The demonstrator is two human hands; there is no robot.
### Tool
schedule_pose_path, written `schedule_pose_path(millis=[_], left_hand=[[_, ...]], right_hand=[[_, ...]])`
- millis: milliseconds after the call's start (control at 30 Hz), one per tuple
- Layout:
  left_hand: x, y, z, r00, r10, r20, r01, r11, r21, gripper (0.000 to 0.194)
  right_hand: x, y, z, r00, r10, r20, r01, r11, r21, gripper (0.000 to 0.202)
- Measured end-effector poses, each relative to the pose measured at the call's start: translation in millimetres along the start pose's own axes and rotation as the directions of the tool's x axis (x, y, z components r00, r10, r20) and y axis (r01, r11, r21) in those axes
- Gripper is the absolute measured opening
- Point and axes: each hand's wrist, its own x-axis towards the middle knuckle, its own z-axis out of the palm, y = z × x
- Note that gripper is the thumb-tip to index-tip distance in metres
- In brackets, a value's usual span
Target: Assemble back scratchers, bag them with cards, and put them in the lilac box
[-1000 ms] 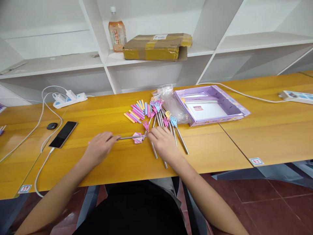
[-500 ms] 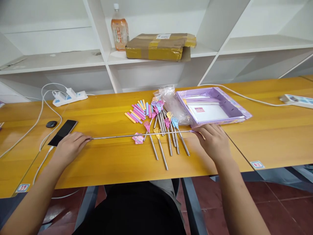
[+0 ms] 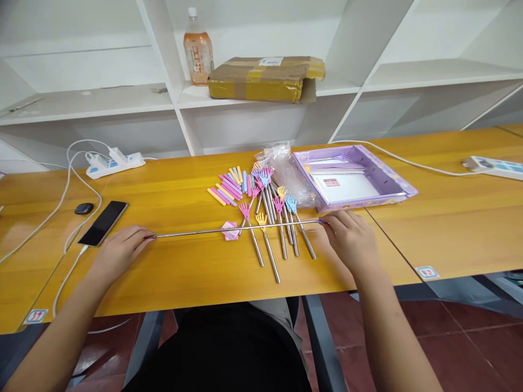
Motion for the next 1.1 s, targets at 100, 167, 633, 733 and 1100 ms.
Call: schedule_pose_path(millis=[100, 167, 633, 733, 1100], left_hand=[[3, 11, -3.4, 1.000, -0.016, 0.004, 0.016, 0.997, -0.074, 0.023], [8, 22, -4.2, 1.000, -0.003, 0.002, 0.003, 0.997, -0.080, 0.025], [101, 100, 29.8, 0.999, -0.032, -0.040, 0.026, 0.989, -0.144, 0.020], [107, 102, 42.7, 0.994, -0.103, -0.046, 0.089, 0.968, -0.236, 0.017], [119, 97, 61.0, 0.985, -0.146, 0.089, 0.170, 0.895, -0.412, 0.026]], right_hand=[[5, -4, 0, 1.000, -0.023, -0.005, 0.023, 1.000, -0.011, 0.014], [13, -11, 3, 0.999, -0.035, -0.019, 0.036, 0.999, 0.021, 0.016], [128, -129, 29, 0.955, -0.291, -0.059, 0.292, 0.956, 0.008, 0.026], [142, -140, 37, 0.955, -0.290, -0.069, 0.292, 0.956, 0.029, 0.030], [156, -182, 64, 0.878, -0.476, -0.061, 0.479, 0.866, 0.144, 0.026]])
